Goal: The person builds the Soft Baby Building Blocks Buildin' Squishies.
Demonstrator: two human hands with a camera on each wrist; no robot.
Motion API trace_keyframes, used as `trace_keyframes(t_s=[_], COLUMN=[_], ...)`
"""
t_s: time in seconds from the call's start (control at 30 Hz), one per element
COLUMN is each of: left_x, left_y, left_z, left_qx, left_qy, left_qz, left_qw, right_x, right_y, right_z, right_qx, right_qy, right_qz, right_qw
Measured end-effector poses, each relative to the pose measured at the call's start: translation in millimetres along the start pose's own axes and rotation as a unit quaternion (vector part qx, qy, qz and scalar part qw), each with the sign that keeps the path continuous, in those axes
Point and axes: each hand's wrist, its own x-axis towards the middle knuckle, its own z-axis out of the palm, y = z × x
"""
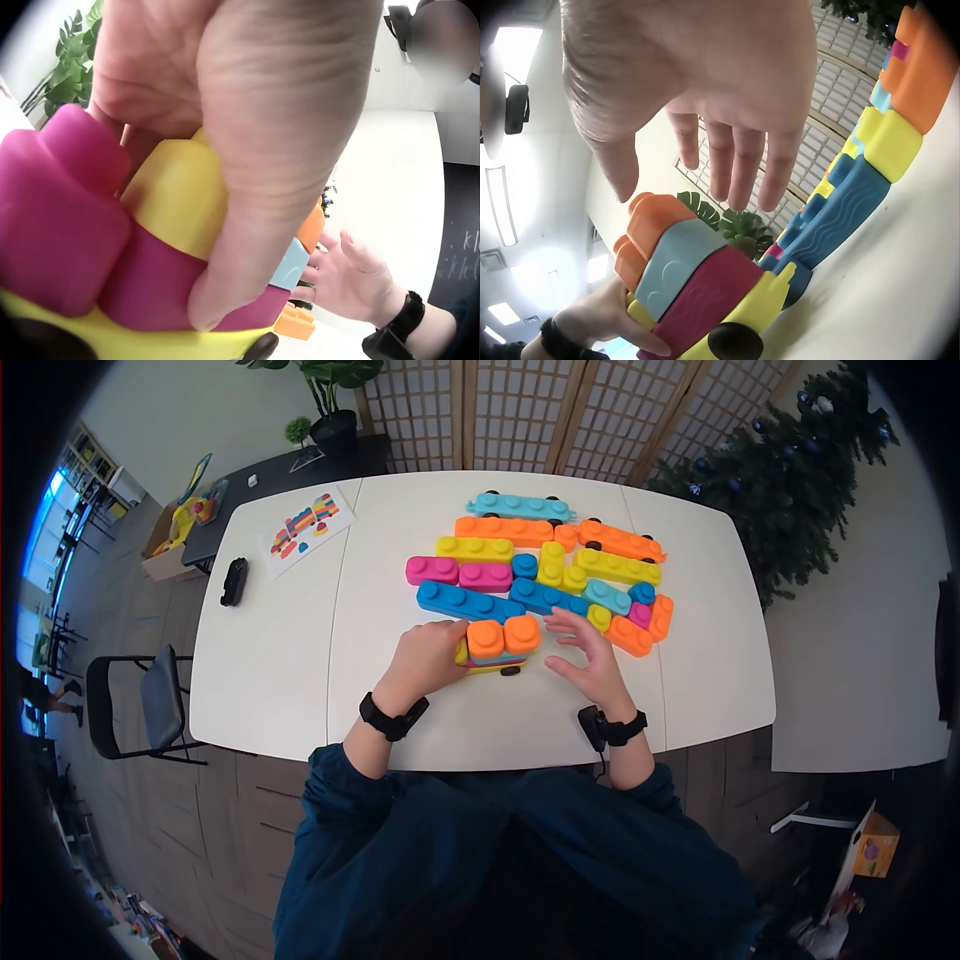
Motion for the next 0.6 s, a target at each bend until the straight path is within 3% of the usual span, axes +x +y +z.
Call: trace_keyframes(t_s=[0.13, 0.2, 0.33, 0.4, 0.5, 0.6], left_x=[-2.3, -3.0, -16.8, -27.7, -32.9, -32.3], left_y=[-5.2, -3.4, -24.2, -41.0, -49.9, -47.6], left_z=[-2.1, -3.5, -15.1, -15.6, -8.8, -0.5], left_qx=[0.004, -0.113, -0.162, -0.143, -0.146, -0.145], left_qy=[-0.033, -0.002, 0.066, 0.020, -0.040, -0.018], left_qz=[-0.003, 0.040, 0.042, -0.042, -0.031, -0.040], left_qw=[0.999, 0.993, 0.984, 0.989, 0.988, 0.988], right_x=[2.6, 4.7, 7.4, 9.2, 10.0, 10.5], right_y=[0.7, 5.1, 8.1, 6.9, 13.4, 18.4], right_z=[8.2, 15.1, 19.2, 18.9, 22.1, 26.1], right_qx=[-0.063, -0.057, -0.036, -0.057, -0.089, -0.073], right_qy=[-0.084, -0.090, -0.085, -0.087, -0.097, -0.097], right_qz=[0.059, 0.072, 0.100, 0.104, 0.104, 0.101], right_qw=[0.993, 0.992, 0.991, 0.989, 0.986, 0.987])
